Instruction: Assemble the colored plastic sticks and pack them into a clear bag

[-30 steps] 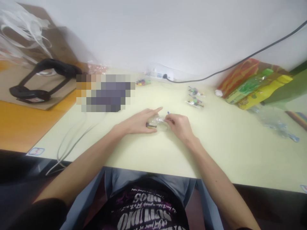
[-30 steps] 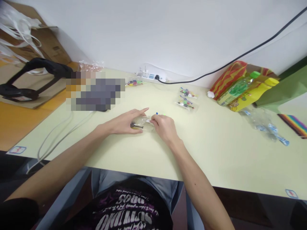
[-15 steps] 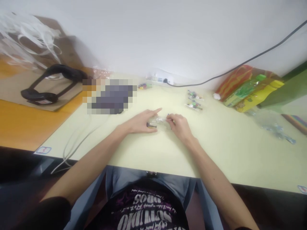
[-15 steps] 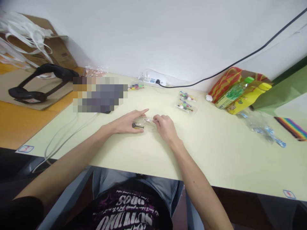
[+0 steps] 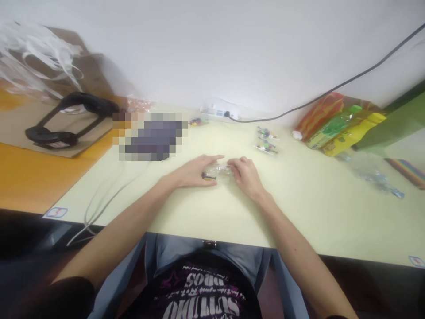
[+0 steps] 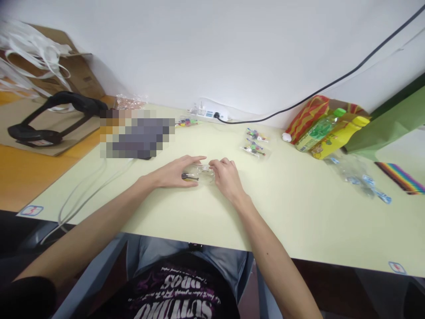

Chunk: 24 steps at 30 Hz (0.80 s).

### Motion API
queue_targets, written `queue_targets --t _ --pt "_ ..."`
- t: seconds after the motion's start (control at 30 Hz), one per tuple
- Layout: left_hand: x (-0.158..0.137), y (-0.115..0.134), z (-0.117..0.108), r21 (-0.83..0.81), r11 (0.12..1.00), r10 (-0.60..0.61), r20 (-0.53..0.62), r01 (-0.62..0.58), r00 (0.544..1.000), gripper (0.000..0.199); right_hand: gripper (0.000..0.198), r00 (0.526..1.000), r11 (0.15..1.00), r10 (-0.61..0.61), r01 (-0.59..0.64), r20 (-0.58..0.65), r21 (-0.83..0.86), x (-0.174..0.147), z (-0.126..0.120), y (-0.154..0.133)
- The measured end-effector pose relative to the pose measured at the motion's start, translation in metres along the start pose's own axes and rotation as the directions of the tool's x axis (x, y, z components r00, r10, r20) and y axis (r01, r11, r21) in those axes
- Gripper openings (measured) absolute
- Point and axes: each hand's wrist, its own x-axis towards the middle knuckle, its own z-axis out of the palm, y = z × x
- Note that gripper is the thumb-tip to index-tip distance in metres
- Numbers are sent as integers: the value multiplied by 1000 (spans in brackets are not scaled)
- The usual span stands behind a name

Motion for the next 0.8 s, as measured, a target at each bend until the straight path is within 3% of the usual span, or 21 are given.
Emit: queue_targets --t 0.13,0.37,0.53,0.8 --pt "0 2 0 -9 1000 5 7 -5 1000 90 12 997 998 62 -62 -35 15 1 0 0" --pt "0 4 1 -39 999 22 -6 -22 1000 88 22 1000 1000 14 -14 25 -14 1 -1 -1" --pt "-1 4 0 -49 998 26 7 -26 1000 91 8 999 999 53 -53 -8 -3 1 3 -3" --pt "0 2 1 -51 999 -7 25 8 1000 98 13 999 999 32 -32 -7 -1 0 -2 4"
